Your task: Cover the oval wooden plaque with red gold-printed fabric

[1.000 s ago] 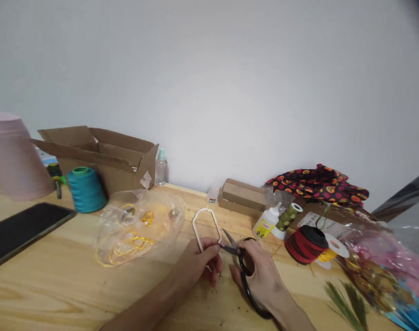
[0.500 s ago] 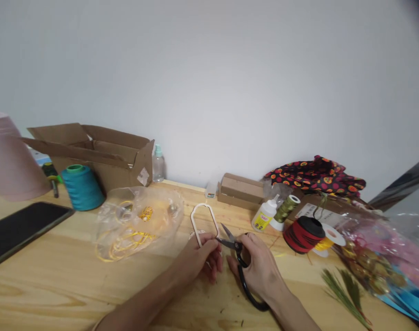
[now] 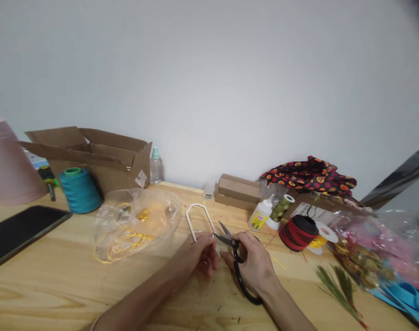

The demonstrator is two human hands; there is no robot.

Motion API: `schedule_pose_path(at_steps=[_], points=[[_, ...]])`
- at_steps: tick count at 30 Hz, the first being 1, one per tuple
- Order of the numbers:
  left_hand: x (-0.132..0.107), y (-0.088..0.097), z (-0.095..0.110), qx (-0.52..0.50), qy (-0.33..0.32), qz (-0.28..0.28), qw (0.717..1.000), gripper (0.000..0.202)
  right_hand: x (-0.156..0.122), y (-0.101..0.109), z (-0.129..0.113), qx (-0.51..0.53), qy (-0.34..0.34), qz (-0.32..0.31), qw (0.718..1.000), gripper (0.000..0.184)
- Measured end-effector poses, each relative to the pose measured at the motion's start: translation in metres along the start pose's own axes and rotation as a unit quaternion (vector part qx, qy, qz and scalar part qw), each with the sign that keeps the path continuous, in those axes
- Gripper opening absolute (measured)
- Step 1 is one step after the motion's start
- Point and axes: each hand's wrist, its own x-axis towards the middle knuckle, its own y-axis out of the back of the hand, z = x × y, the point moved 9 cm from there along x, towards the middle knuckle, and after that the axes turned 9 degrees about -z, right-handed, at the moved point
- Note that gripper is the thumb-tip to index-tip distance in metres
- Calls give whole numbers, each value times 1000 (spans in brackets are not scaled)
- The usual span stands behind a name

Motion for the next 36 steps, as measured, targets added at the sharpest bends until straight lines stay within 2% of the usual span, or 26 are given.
schedule_pose_path(at_steps=[9,16,22,31,36], points=[[0,4,0,6,-14,13,1000,24,-1,-3,-4,-10,10,-25,1000,12],[0,3,4,1,-15,24,1000,27,3,-2,2,-38,-35,8,999,10],[-2,3,4,9,-26,18,999,24,0,-2,-3,2,-2,-6,1000,11],[-5,2,5,48,-27,14,998,25,-1,-3,-5,-19,10,-26,999,10],[-5,2,6,49,-30,25,998,28,1,-3,-1,-30,-24,-14,999,8]])
